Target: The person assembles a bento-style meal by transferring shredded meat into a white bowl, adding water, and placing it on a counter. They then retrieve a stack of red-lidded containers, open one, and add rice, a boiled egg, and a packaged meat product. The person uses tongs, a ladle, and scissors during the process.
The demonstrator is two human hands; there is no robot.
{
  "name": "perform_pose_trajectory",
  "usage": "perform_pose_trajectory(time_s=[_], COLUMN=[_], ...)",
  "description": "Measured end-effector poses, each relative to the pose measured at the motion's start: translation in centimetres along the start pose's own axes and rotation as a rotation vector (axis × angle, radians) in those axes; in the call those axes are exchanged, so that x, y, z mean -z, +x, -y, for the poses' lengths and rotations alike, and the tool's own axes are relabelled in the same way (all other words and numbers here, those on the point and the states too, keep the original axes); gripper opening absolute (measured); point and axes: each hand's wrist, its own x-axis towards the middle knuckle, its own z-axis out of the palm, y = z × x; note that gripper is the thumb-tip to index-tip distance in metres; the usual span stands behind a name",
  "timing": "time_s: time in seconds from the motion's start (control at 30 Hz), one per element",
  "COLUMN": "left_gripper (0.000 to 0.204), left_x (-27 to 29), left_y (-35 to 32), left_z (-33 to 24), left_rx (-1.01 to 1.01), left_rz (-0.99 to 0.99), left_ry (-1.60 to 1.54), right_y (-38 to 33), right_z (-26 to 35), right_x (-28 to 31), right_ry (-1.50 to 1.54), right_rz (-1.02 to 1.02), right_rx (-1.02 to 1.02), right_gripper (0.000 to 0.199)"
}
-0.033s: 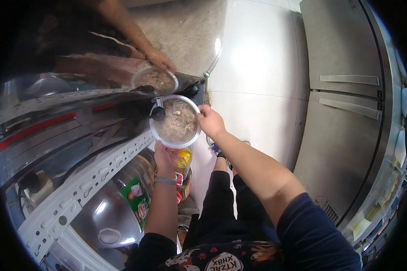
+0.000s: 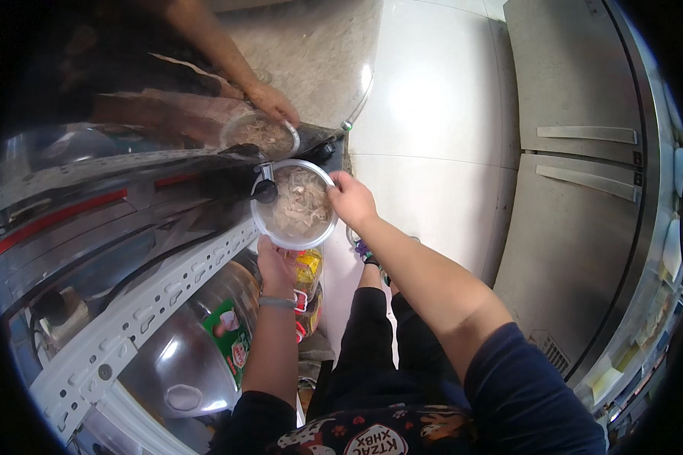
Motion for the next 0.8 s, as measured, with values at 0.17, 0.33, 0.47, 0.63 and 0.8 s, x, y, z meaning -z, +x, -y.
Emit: perform_pose_trajectory(time_s=[0.17,0.33,0.47,0.63,0.8], left_gripper=[0.037,0.034,0.035,0.032,0.034], left_x=[-0.2,-0.5,-1.6,-3.7,-6.9], left_y=[0.8,0.1,-2.6,-8.6,-16.7], left_z=[-0.3,-0.1,1.0,2.5,2.9], left_rx=[-0.067,-0.029,-0.029,-0.077,-0.075], left_rz=[-0.033,-0.035,0.056,0.218,0.476], left_ry=[0.038,0.076,0.122,0.23,0.364], right_y=[2.7,1.5,-1.6,-8.3,-18.9], right_z=[1.2,-0.8,-3.1,-6.4,-8.8], right_x=[-0.8,0.5,3.2,9.1,16.3], right_ry=[-0.074,-0.004,0.093,0.285,0.552], right_rz=[0.015,0.079,0.014,-0.078,-0.246], right_rx=[0.056,-0.008,-0.063,-0.071,-0.239], right_gripper=[0.03,0.032,0.033,0.031,0.04])
